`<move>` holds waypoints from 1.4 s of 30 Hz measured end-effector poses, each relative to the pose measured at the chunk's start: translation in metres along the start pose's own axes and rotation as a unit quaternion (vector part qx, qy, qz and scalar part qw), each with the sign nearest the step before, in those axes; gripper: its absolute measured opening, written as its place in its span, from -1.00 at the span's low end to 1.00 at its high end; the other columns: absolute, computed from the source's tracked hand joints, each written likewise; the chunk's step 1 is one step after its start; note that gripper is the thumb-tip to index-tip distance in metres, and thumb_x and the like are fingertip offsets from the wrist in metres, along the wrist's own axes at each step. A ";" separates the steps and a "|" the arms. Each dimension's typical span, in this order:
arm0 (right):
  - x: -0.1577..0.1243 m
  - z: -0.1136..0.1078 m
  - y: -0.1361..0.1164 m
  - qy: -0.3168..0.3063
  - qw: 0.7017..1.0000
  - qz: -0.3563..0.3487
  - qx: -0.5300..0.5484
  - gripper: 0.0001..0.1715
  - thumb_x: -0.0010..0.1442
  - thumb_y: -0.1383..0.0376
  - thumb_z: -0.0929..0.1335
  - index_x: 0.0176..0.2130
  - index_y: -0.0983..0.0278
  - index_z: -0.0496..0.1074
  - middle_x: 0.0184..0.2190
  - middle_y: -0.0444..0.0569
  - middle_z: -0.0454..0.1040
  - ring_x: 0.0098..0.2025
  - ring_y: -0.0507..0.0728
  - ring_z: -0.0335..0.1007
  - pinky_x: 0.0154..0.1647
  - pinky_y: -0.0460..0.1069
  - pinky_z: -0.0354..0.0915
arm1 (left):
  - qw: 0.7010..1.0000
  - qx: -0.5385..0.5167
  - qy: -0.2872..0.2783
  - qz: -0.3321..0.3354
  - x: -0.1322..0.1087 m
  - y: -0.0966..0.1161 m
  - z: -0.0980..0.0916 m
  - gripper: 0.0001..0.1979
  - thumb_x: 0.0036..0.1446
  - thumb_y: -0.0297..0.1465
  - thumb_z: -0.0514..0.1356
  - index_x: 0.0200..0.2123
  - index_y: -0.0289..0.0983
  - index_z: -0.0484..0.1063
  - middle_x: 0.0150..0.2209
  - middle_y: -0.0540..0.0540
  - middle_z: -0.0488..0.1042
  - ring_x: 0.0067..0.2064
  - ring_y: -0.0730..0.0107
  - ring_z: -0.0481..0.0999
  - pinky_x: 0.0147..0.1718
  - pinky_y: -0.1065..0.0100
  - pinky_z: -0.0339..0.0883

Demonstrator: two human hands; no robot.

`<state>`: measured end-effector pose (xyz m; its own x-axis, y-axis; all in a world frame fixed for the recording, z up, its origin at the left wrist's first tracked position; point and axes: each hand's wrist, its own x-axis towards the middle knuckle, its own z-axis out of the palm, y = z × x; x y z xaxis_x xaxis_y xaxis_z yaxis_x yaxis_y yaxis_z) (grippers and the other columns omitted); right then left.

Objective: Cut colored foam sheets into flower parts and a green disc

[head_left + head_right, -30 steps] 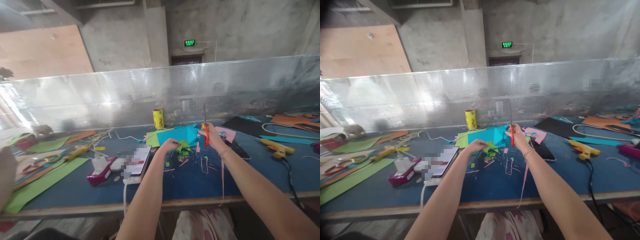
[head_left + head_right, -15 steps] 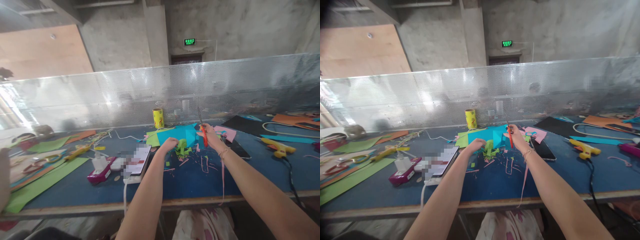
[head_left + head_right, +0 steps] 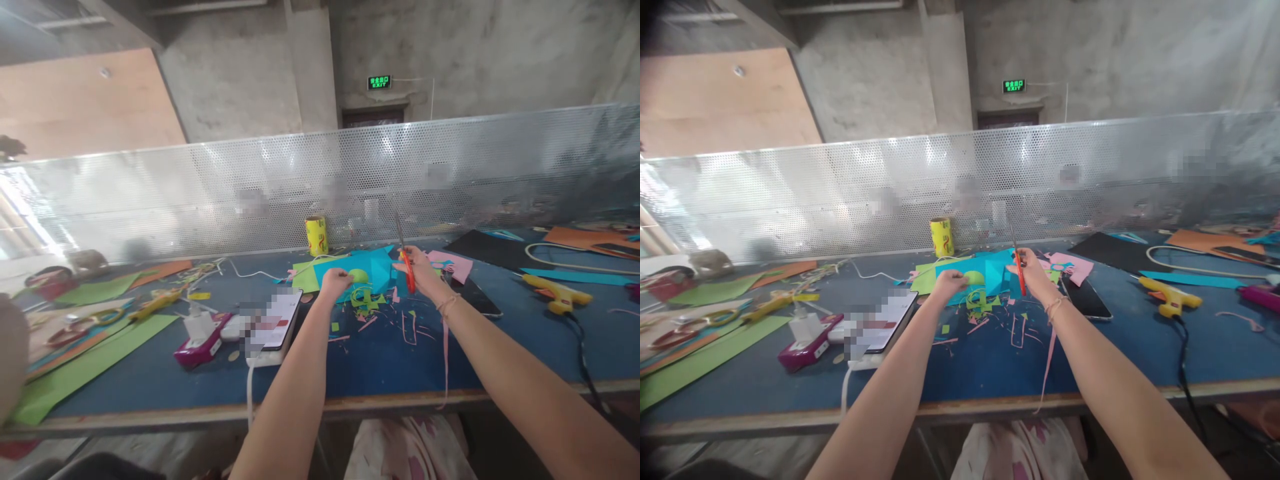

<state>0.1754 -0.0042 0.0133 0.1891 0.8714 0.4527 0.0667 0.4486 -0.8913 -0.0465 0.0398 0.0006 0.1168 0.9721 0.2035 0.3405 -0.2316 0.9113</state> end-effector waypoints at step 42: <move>-0.019 0.029 -0.008 -0.066 0.995 0.013 -0.073 -0.50 -0.20 0.29 0.41 -0.22 0.19 0.19 -0.51 -0.24 0.23 -0.53 -0.03 0.19 -0.54 -0.10 0.16 | 0.969 -0.237 -0.007 0.067 -0.012 0.013 0.030 -0.75 -0.24 -0.33 0.29 -0.44 -0.32 0.39 -0.55 0.06 0.33 -0.51 0.57 0.28 -0.49 0.48 0.17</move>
<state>0.1432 -0.0187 0.0128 0.0623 0.9052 0.4204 0.2065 0.4005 -0.8928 -0.0155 0.0239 -0.0002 0.1442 0.9333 0.3289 -0.1454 -0.3088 0.9400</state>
